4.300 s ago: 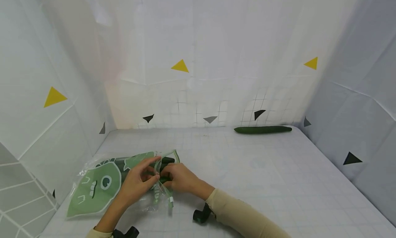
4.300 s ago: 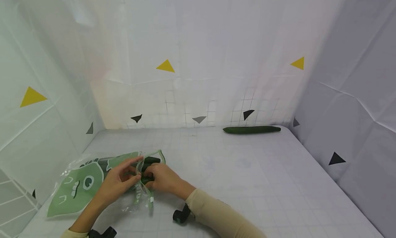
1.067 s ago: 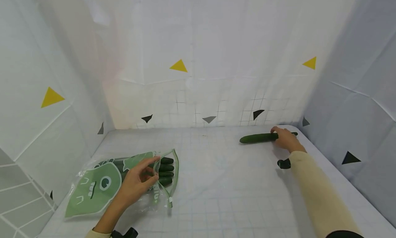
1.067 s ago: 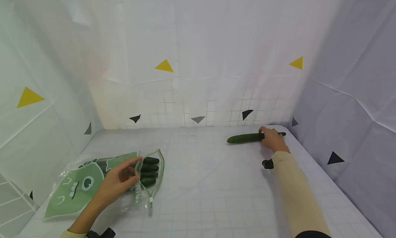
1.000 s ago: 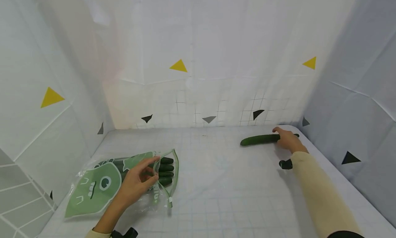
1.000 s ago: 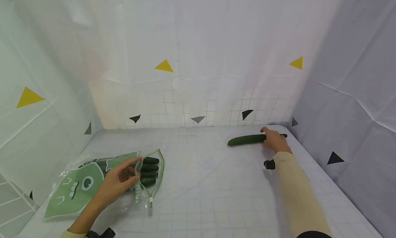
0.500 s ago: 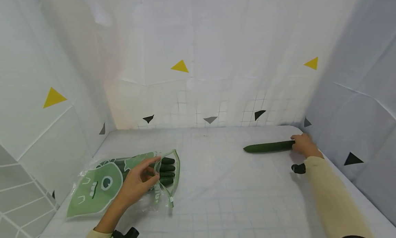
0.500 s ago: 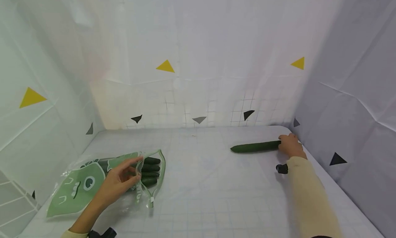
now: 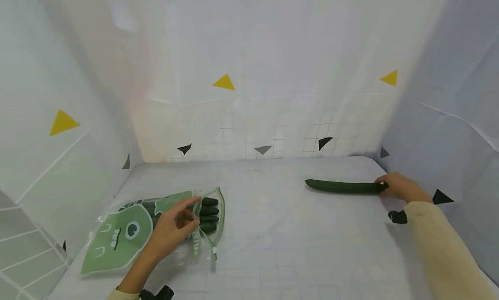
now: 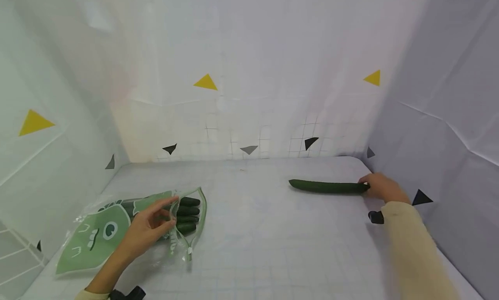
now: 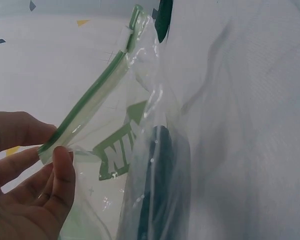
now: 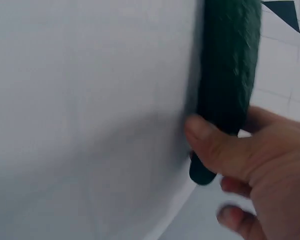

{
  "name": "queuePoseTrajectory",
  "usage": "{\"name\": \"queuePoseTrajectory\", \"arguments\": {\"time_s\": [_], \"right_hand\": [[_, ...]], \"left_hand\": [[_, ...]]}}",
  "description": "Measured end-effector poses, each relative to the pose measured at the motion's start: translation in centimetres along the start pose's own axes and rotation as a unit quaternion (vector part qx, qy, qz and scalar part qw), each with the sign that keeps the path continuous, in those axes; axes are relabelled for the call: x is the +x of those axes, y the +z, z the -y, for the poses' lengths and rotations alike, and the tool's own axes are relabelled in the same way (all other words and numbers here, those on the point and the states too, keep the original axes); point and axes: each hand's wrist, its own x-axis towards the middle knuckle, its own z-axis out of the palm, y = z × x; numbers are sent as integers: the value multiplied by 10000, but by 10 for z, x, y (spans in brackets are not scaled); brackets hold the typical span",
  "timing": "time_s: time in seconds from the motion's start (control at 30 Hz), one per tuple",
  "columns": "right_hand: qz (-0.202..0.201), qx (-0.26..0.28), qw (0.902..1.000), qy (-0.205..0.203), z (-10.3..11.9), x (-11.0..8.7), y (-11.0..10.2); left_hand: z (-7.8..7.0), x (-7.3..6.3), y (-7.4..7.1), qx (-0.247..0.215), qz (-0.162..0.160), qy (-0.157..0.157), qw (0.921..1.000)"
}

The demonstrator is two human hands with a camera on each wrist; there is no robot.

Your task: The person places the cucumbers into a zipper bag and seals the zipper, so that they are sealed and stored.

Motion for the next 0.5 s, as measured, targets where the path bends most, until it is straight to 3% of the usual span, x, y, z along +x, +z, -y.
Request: {"name": "queuePoseTrajectory", "arguments": {"time_s": [0.2,0.5], "right_hand": [[78,114,9989,-453,-4,-9,0],[-385,341,9937,-1000,15,-16,9]], "left_hand": [[1,-1,-2,-4,8,-2,10000],[1,0,-2,-87,35,-95,9999]]}}
